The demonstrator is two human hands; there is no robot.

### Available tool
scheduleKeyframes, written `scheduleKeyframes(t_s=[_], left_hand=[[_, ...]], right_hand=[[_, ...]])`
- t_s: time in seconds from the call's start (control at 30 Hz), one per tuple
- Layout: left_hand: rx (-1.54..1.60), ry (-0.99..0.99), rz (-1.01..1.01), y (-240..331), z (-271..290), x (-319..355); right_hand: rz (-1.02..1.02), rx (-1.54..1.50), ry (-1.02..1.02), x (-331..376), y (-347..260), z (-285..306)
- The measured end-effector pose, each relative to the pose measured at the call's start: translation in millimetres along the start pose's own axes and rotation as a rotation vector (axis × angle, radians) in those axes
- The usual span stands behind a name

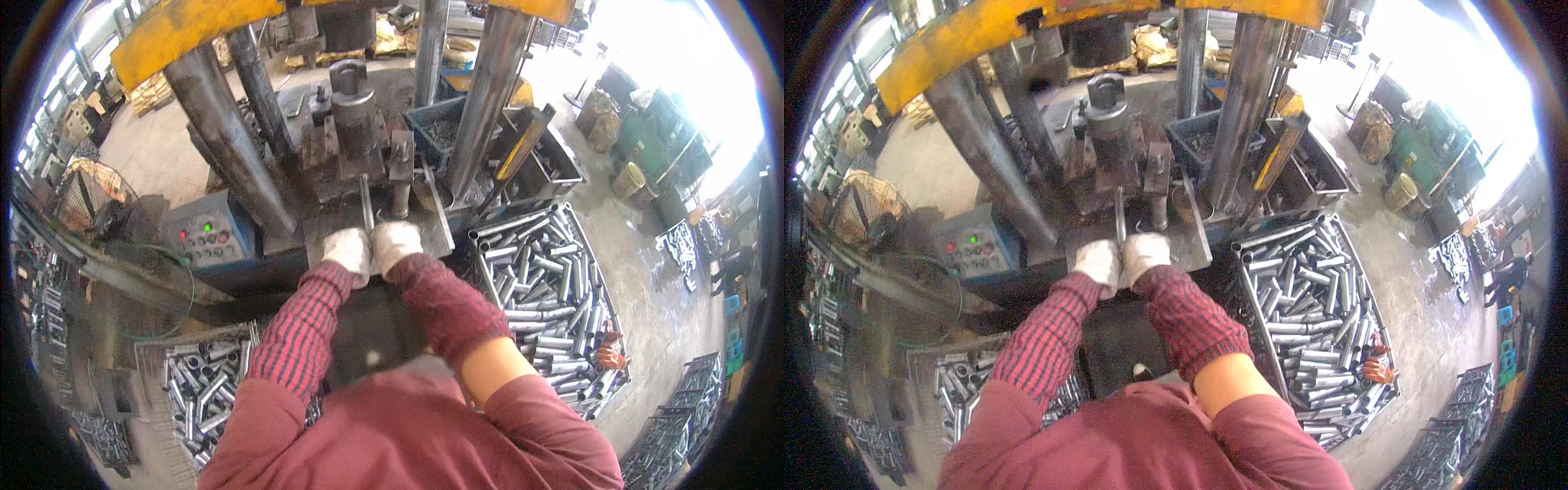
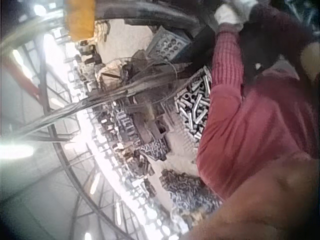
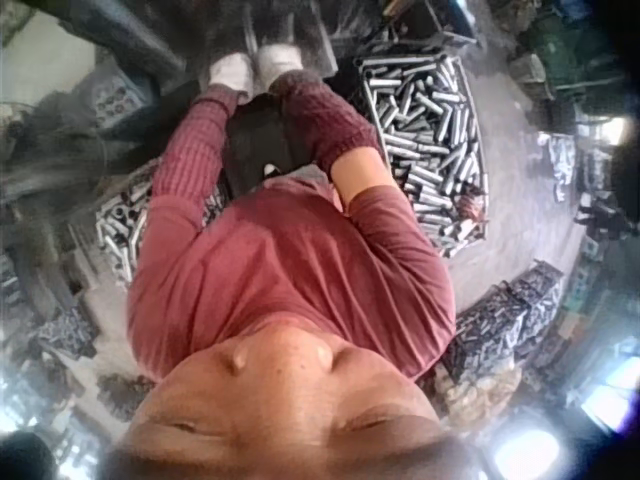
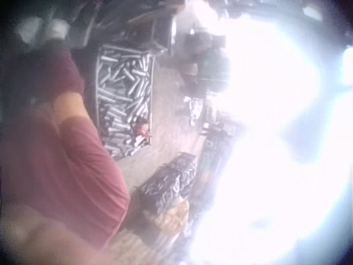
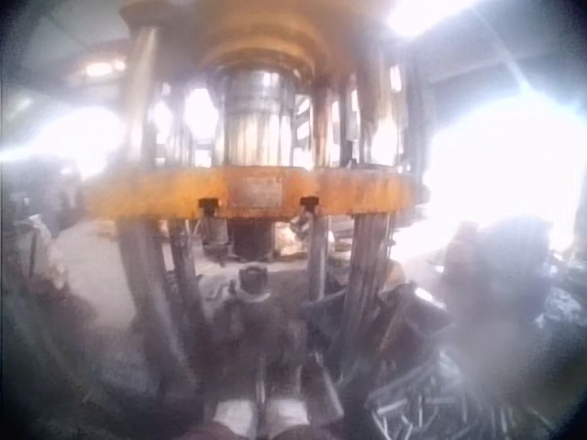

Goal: The person repeatedly places cylindrical metal parts into a press machine, activates the press, and removes the processed parts. The person wears gloves and uses both hands to handle the parts and operate the machine controls.

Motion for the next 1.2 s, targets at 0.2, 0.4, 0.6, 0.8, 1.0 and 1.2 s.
scheduleKeyframes(t_s=[0.2, 0.4, 0.6, 0.8, 1.0, 1.2], left_hand=[[-0.061, 0.055, -0.052, -2, -2, 1], [0.041, 0.263, -0.245, -9, -13, -10], [0.16, 0.389, -0.345, -16, -26, -12], [0.179, 0.364, -0.316, -14, -13, -7], [0.131, 0.15, -0.119, -6, 6, 5], [0.139, 0.134, -0.088, -11, -3, 13]], right_hand=[[0.027, -0.075, 0.032, 0, 6, -1], [-0.022, -0.065, 0.033, -6, 11, -27], [0.023, 0.049, 0.123, -12, 7, -27], [0.076, 0.187, 0.064, -7, 2, -30], [0.029, 0.064, -0.021, -12, 10, -30], [0.077, 0.124, 0.004, 0, -3, -20]])
Point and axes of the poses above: each hand's wrist, its own x-axis away from the middle knuckle, its own z-axis out of the back of the hand, y = z × x, the point moved 8 cm from there along -x, towards the middle knuckle, and after that the axes turned 1 degree about -y, right-handed, at the moved point
